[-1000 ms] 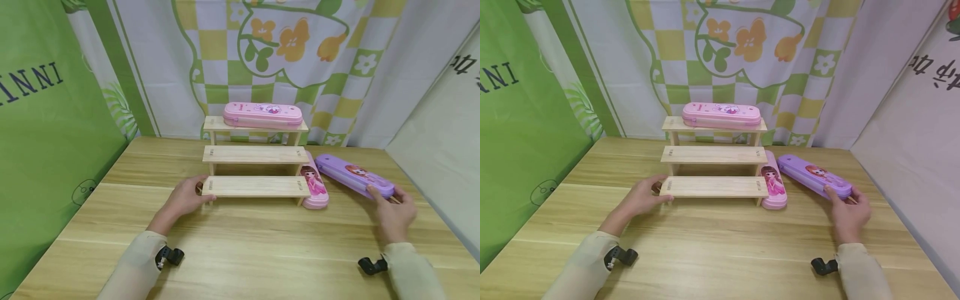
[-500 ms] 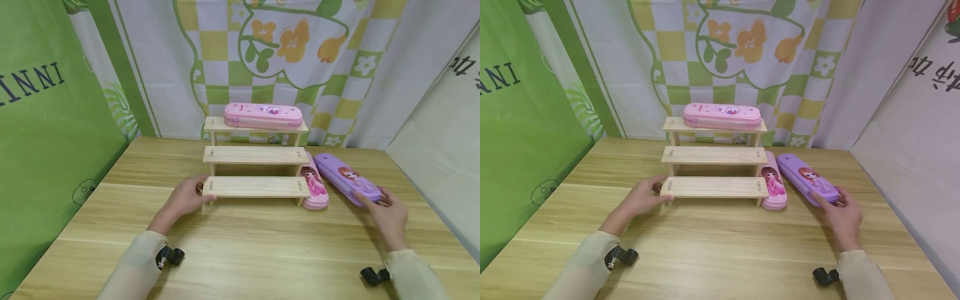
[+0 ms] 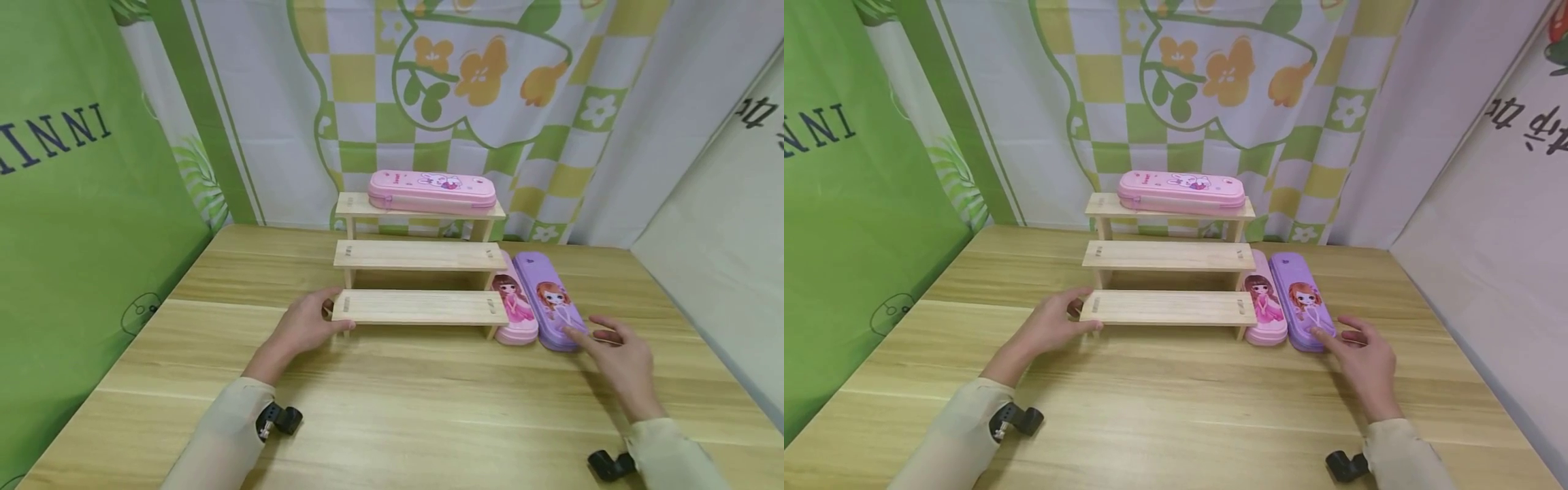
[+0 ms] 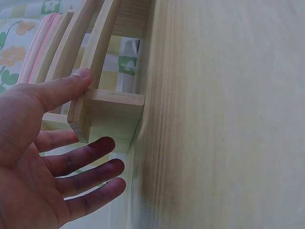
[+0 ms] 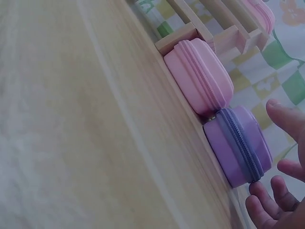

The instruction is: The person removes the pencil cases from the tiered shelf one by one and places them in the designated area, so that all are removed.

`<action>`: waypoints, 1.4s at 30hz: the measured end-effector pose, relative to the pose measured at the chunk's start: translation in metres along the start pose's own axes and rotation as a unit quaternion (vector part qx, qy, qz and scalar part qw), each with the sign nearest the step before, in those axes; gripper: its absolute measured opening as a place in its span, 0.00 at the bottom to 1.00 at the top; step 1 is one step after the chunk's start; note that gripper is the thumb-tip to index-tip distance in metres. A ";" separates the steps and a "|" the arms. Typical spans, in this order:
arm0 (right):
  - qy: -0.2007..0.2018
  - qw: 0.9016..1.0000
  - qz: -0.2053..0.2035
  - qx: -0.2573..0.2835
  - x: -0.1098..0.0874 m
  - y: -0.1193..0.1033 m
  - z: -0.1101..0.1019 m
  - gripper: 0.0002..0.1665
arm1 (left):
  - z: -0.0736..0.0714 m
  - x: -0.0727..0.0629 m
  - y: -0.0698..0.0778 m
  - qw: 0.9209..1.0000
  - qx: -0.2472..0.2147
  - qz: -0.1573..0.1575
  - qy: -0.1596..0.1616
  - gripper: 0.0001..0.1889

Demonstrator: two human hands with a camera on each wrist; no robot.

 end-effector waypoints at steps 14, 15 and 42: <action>-0.008 1.000 -0.002 -0.011 0.001 -0.001 0.006 0.45 | -0.001 0.000 -0.002 1.000 0.000 0.001 0.000 0.41; -0.008 1.000 -0.003 -0.012 0.001 -0.001 0.006 0.45 | -0.001 0.001 -0.002 1.000 0.001 0.002 0.000 0.41; -0.025 0.987 -0.069 0.140 0.075 -0.118 0.038 0.44 | 0.001 0.003 0.000 1.000 0.000 0.001 -0.004 0.41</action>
Point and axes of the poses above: each hand's wrist, its own x-axis towards the middle knuckle, its own z-axis out of the palm, y = z × x, the point moved 10 cm from there along x, towards the middle knuckle, and after that the axes turned 8 degrees about -z, right-handed, at the moved point
